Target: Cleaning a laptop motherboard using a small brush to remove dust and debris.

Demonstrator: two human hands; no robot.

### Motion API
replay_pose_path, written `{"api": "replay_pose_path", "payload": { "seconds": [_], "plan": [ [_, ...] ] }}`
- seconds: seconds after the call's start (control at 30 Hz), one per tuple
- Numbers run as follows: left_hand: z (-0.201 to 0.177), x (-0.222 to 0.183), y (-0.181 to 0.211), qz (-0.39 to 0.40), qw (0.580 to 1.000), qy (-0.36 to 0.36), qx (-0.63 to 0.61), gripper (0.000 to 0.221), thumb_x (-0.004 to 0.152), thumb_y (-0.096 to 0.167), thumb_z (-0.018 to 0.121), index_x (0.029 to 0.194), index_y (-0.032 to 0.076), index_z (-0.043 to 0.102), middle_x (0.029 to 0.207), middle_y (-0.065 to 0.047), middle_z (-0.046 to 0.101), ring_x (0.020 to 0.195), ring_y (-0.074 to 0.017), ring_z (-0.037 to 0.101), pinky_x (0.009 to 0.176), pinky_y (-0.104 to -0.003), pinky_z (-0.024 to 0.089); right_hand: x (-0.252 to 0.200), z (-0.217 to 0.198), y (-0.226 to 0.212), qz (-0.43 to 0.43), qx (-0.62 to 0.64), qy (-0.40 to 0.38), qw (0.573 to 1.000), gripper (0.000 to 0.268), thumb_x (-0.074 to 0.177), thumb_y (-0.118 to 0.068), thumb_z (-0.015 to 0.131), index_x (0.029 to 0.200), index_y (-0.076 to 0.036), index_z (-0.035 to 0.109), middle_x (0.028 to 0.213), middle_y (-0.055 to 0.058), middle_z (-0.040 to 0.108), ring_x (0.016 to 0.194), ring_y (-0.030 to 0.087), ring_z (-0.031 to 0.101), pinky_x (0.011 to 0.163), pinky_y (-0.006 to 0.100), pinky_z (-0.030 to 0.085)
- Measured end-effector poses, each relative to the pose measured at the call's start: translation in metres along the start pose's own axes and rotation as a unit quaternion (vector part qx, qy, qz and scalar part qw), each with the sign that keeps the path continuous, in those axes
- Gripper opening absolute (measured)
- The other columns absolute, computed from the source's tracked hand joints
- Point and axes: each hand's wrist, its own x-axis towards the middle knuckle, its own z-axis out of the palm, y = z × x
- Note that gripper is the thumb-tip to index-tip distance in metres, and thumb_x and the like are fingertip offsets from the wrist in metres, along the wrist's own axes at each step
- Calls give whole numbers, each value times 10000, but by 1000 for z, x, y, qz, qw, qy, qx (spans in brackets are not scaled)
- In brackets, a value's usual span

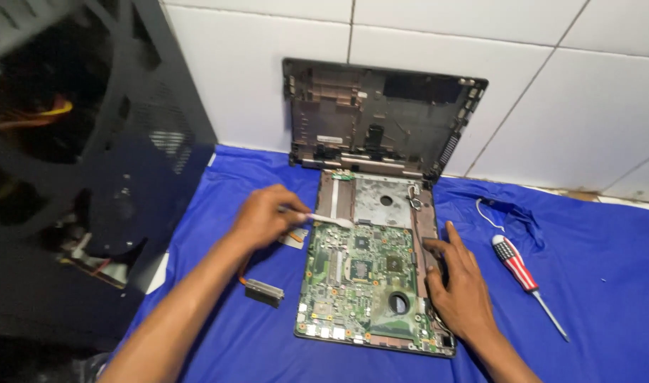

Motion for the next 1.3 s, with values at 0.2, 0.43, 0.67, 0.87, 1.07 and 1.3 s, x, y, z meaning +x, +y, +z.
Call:
{"api": "replay_pose_path", "payload": {
  "seconds": [0.2, 0.43, 0.67, 0.87, 1.07, 1.3],
  "plan": [
    [23, -11, 42, 7, 999, -43, 7, 90, 869, 285, 798, 950, 248, 812, 953, 0, 741, 877, -201, 681, 747, -367, 480, -2, 4, 6, -9, 16, 3, 1000, 491, 806, -92, 546, 1284, -181, 618, 1681, 164, 339, 1486, 342, 403, 1130, 453, 334],
    [23, -9, 62, -35, 998, -35, 45, 72, 884, 302, 788, 945, 265, 797, 877, 57, 684, 805, -127, 599, 665, -257, 498, 1, 5, 2, 9, -2, -7, 1000, 460, 826, -86, 559, 1269, -196, 620, 1704, 100, 312, 1424, 361, 464, 1148, 543, 307],
    [43, -6, 54, 2, 999, 20, 39, 87, 872, 286, 796, 950, 260, 824, 857, 6, 681, 791, -191, 645, 709, -385, 518, -1, 3, 7, 7, 11, 1, 1000, 456, 822, -84, 564, 1258, -201, 630, 1692, 126, 332, 1421, 363, 465, 1082, 488, 373],
    [57, -4, 77, -1, 1000, -6, 16, 67, 864, 291, 810, 927, 270, 815, 885, 14, 716, 839, -182, 675, 711, -374, 536, 0, 3, 4, 17, 8, -4, 1000, 438, 837, -97, 565, 1256, -204, 635, 1691, 114, 328, 1345, 365, 483, 1073, 523, 366],
    [60, -3, 87, -10, 999, -26, 21, 76, 920, 296, 767, 959, 237, 797, 843, 29, 680, 741, -132, 619, 596, -280, 506, -3, 4, 6, 3, 19, 0, 1000, 436, 837, -69, 551, 1251, -182, 626, 1682, 158, 321, 1380, 380, 438, 1084, 559, 357],
    [60, -5, 81, -1, 999, -19, 30, 82, 924, 297, 751, 967, 236, 783, 884, 12, 689, 747, -147, 654, 637, -315, 571, -5, -2, 2, 1, 38, -13, 999, 419, 862, -66, 536, 1262, -155, 624, 1692, 158, 285, 1530, 352, 326, 1190, 590, 248]
  ]
}}
